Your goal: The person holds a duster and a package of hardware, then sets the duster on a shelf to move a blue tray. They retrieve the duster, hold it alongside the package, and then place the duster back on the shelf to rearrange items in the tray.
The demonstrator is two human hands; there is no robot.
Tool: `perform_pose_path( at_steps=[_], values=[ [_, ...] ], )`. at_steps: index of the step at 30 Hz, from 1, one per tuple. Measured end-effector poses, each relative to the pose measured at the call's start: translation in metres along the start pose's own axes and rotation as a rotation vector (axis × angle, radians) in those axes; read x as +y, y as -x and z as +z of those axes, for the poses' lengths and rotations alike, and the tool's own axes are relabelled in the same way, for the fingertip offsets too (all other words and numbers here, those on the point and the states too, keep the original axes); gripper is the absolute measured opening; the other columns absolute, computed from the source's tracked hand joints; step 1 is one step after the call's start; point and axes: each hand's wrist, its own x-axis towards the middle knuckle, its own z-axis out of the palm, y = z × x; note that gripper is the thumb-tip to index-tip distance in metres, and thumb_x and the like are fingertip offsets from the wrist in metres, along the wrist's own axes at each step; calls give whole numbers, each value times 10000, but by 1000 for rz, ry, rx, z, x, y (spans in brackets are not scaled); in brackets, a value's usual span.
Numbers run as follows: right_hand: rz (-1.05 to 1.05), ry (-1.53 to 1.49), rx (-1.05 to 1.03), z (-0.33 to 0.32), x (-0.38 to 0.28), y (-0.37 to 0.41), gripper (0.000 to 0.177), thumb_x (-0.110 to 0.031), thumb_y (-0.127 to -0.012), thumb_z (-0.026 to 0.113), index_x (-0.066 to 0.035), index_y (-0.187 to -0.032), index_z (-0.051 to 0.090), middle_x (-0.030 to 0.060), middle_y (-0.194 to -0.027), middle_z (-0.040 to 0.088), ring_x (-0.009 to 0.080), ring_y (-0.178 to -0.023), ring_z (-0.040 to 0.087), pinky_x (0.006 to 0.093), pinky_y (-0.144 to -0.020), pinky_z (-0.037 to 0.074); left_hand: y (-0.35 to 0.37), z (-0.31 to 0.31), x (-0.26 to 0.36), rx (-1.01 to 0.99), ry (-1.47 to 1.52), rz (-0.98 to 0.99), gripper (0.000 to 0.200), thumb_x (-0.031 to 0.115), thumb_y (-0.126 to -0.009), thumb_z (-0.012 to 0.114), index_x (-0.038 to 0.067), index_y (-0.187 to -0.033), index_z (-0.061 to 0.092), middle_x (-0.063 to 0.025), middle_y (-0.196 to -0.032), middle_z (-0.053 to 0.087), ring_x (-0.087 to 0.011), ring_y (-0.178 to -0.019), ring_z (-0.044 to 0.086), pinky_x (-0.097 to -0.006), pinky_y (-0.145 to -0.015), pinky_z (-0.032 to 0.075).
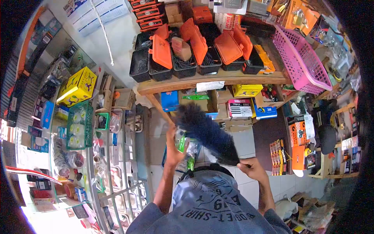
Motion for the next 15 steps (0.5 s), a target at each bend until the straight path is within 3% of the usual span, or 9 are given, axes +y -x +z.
perform_pose_path(
  at_steps=[2,3,4,6,8,10,11,14,15],
  values=[
    [0,-27,-166,-2,-3,-1,220,-157,-874,649,-18,-1045,660,4,-605,533,49,-564,423,238,-503,377,15,-2,-24,-90,458,-27,816,-35,-701,644,8,-1408,239,-166,-1374,405,-268,-1267,402,-388,-1061,318],
    [-58,-31,-135,-2,-5,-1,217,-167,-872,654,-19,-1030,665,0,-608,536,50,-567,426,242,-510,381,-9,-3,2,4,-52,-288,835,-46,-712,619,22,-1422,186,-174,-1361,405,-277,-1255,415,-379,-1035,353],
    [-61,-32,-134,-3,-3,-3,217,-167,-872,654,-19,-1030,665,0,-608,536,50,-567,426,242,-510,381,-10,-5,11,5,-54,-285,835,-46,-712,619,22,-1422,186,-174,-1361,405,-277,-1255,415,-379,-1035,353],
    [70,24,-24,-6,1,-4,220,-174,-874,653,-23,-1034,669,28,-600,544,58,-575,450,252,-530,406,-8,-9,18,-28,13,87,829,-54,-728,613,42,-1427,178,-174,-1352,420,-276,-1222,455,-370,-1007,387],
    [56,-33,4,-6,-7,-5,204,-175,-880,644,-5,-990,665,30,-581,490,55,-567,418,254,-512,381,-5,-6,10,-22,188,-108,798,38,-751,671,-14,-1400,208,-201,-1327,426,-282,-1253,413,-398,-1063,302],
    [-55,1,-92,-11,0,-5,200,-172,-887,634,28,-888,638,14,-566,399,53,-557,361,257,-487,332,-8,-8,8,12,174,33,812,42,-764,682,-18,-1407,189,-186,-1295,446,-271,-1218,446,-390,-1050,317],
    [-58,1,-92,-15,5,-6,200,-172,-887,634,28,-888,638,14,-566,399,53,-557,361,257,-487,332,-9,-6,13,-11,352,60,816,19,-764,673,-5,-1415,182,-180,-1301,435,-264,-1205,451,-390,-1035,332],
    [11,93,-14,-20,12,-6,199,-168,-886,635,29,-854,628,9,-569,371,60,-558,336,261,-480,314,-4,-12,20,-19,119,-70,899,-77,-709,644,76,-1434,133,-144,-1393,356,-257,-1222,442,-383,-1023,370],
    [23,79,-43,-21,8,-6,215,-176,-888,633,29,-823,612,4,-565,364,60,-557,337,261,-479,313,-1,-14,17,-48,202,-149,895,-78,-704,639,81,-1432,145,-137,-1380,369,-259,-1219,442,-381,-1019,376]
  ],
)
